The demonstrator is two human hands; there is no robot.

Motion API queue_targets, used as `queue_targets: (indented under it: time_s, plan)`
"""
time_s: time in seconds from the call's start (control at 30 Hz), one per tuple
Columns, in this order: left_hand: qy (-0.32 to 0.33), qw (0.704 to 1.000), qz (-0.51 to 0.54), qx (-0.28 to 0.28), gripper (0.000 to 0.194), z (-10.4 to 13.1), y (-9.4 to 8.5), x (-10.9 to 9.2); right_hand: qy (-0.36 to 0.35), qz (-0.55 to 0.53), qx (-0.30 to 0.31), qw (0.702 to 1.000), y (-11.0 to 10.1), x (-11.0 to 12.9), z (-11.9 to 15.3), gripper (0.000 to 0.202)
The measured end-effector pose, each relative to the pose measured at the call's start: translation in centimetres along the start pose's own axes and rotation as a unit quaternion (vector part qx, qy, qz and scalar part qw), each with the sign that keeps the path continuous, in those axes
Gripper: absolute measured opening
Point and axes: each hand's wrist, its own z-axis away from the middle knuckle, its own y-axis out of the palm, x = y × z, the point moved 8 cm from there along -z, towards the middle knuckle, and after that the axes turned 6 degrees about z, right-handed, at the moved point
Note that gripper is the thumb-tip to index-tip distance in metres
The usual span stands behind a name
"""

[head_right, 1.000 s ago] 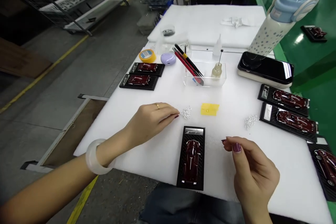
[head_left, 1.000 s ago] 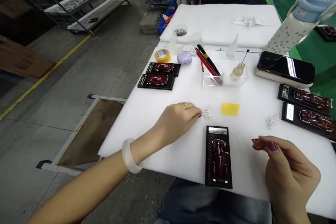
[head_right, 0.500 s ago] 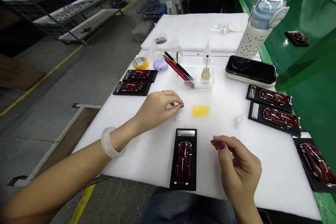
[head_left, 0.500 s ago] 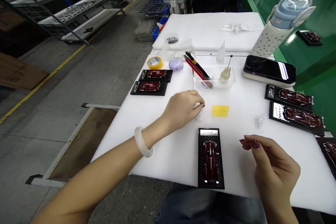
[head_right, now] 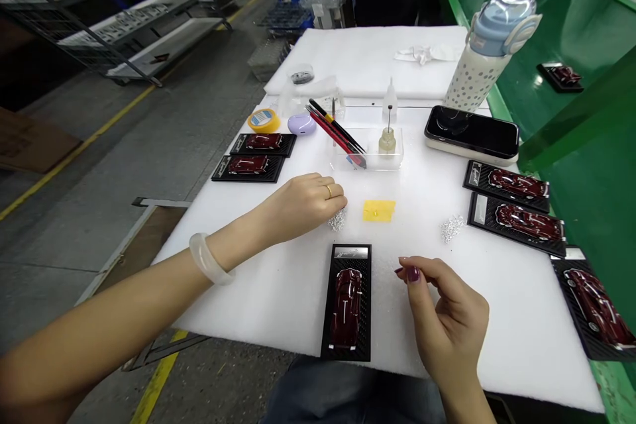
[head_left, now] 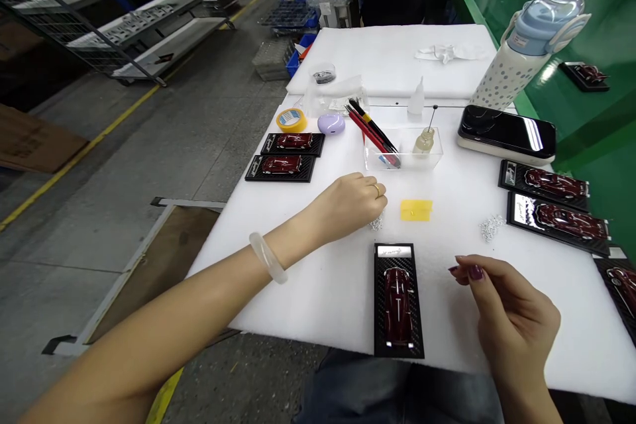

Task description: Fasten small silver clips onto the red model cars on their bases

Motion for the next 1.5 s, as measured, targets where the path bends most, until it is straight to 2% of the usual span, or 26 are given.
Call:
queue_targets:
  time_s: [0.1,0.2,0.33,0.43,0.53,0.63,0.73,0.83,0.9,1.0,1.13,1.23,1.33,1.43,1.5]
  plan:
    - [0.035,0.997,-0.030,-0.056,0.027,0.3,-0.1,-0.1,-0.006,0.017,0.010,1.000,0.1,-0.3,0.0,0.013]
    - [0.037,0.988,-0.046,-0.139,0.022,1.2,-1.2,-0.9,-0.019,0.020,0.013,1.000,0.1,0.2,-0.2,0.014]
    - [0.027,0.968,-0.025,-0.249,0.003,3.4,-4.6,-4.3,-0.042,0.038,0.026,0.998,1.2,2.7,-0.8,0.013]
    - [0.047,0.955,0.007,-0.292,0.013,4.6,-6.5,-7.3,-0.050,0.013,0.065,0.997,3.0,4.7,-1.2,0.010]
    - [0.061,0.947,0.042,-0.313,0.014,5.0,-7.2,-8.7,-0.045,-0.020,0.064,0.997,3.7,5.7,-1.3,0.011]
    - [0.061,0.943,0.070,-0.320,0.015,5.0,-7.4,-9.1,-0.055,-0.009,0.047,0.997,3.5,5.8,-0.9,0.012]
    - [-0.014,0.932,0.184,-0.312,0.011,4.7,-7.5,-8.2,-0.105,0.028,0.015,0.994,2.8,6.2,-0.5,0.012]
    - [-0.116,0.884,0.360,-0.275,0.010,4.3,-6.7,-6.8,-0.189,0.076,-0.035,0.978,2.0,7.1,-0.1,0.018]
    - [-0.151,0.853,0.436,-0.243,0.012,4.1,-6.0,-6.5,-0.236,0.092,-0.053,0.966,1.7,7.5,0.3,0.024]
    - [-0.182,0.828,0.487,-0.210,0.014,3.8,-5.2,-6.2,-0.259,0.096,-0.053,0.960,1.6,7.6,0.5,0.027]
    - [-0.199,0.812,0.514,-0.191,0.012,3.7,-4.7,-6.0,-0.260,0.090,-0.049,0.960,1.7,7.5,0.7,0.026]
    - [-0.197,0.817,0.509,-0.186,0.012,3.6,-4.9,-6.2,-0.263,0.089,-0.055,0.959,1.9,7.7,0.7,0.027]
    - [-0.178,0.837,0.480,-0.193,0.013,3.8,-5.2,-6.5,-0.257,0.089,-0.046,0.961,1.9,7.6,0.5,0.027]
    - [-0.121,0.896,0.377,-0.204,0.011,3.7,-5.2,-6.2,-0.222,0.099,-0.030,0.969,1.4,6.3,0.6,0.023]
    - [-0.090,0.929,0.284,-0.220,0.012,3.5,-4.6,-5.2,-0.172,0.113,-0.022,0.978,0.8,4.6,0.8,0.018]
